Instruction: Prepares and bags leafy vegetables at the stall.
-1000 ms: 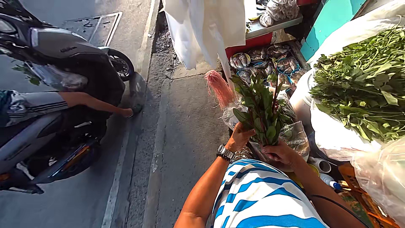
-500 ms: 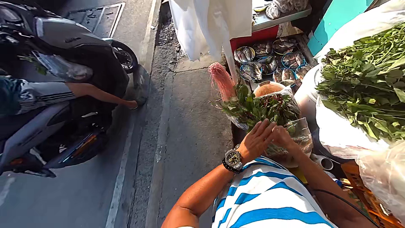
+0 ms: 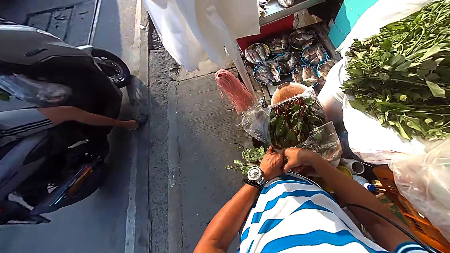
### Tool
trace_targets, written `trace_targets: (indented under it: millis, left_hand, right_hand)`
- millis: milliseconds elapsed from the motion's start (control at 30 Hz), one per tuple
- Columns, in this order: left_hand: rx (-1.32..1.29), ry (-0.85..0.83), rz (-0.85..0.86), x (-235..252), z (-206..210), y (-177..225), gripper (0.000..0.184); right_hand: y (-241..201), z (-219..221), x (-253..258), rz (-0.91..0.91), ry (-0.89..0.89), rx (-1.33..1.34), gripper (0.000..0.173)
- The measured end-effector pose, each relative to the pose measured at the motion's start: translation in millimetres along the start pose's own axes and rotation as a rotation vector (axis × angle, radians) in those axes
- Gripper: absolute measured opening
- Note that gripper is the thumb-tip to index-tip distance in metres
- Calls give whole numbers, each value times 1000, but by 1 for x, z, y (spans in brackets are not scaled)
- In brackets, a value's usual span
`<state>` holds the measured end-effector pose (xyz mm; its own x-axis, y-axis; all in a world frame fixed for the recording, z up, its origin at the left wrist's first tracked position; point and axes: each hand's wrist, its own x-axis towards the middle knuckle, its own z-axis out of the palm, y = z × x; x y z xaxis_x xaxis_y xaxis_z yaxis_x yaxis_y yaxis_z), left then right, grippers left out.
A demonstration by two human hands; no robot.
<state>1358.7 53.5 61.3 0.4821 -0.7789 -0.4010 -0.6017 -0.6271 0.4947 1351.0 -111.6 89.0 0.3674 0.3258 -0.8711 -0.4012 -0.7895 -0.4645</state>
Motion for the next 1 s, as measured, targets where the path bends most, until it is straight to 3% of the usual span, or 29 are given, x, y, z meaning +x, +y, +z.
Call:
trace_targets:
  millis: [67,133,233,267,333,467,567,667,867,933,1000]
  left_hand:
    - [-89,3,-114,0,-1,-7,57]
    - [-219,127,-192,-6,-7,-22,53]
    - [-498,493,-191,-18,-12,-56,41]
    - [-623,569,-196,-22,-19,-64,36]
    - [-867,668,-190,-27,-35,-75,24]
    - [-1111,746,-88,-33,-65,-89,15]
    - [-1166,780,-19,-39,-79,-91,19]
    - [-1201,761,38,-44,-84,-94,18]
    - [-1173,709,20,-37,-85,-83,20]
    - [-1185,677,42,-34,-91,-74,19]
    - [-1195,646,84,-31,-98,-64,18]
  right_hand:
    - [7,-18,-8,-83,28,148,56]
    - [23,-37,-17,-187,151,405,54]
    - [53,-54,3,-143,649,747,33]
    - [62,-57,19,-89,809,747,29]
    - [79,-60,50,-4,948,602,32]
    - [80,-60,85,66,900,290,35]
    - [76,-60,79,10,884,358,26]
    - [75,-63,43,-184,925,618,20]
    - [77,-70,-34,-797,1083,979,16]
    - [69,-72,-52,-885,1101,981,17]
    - [55,-68,-68,-839,1177,826,16]
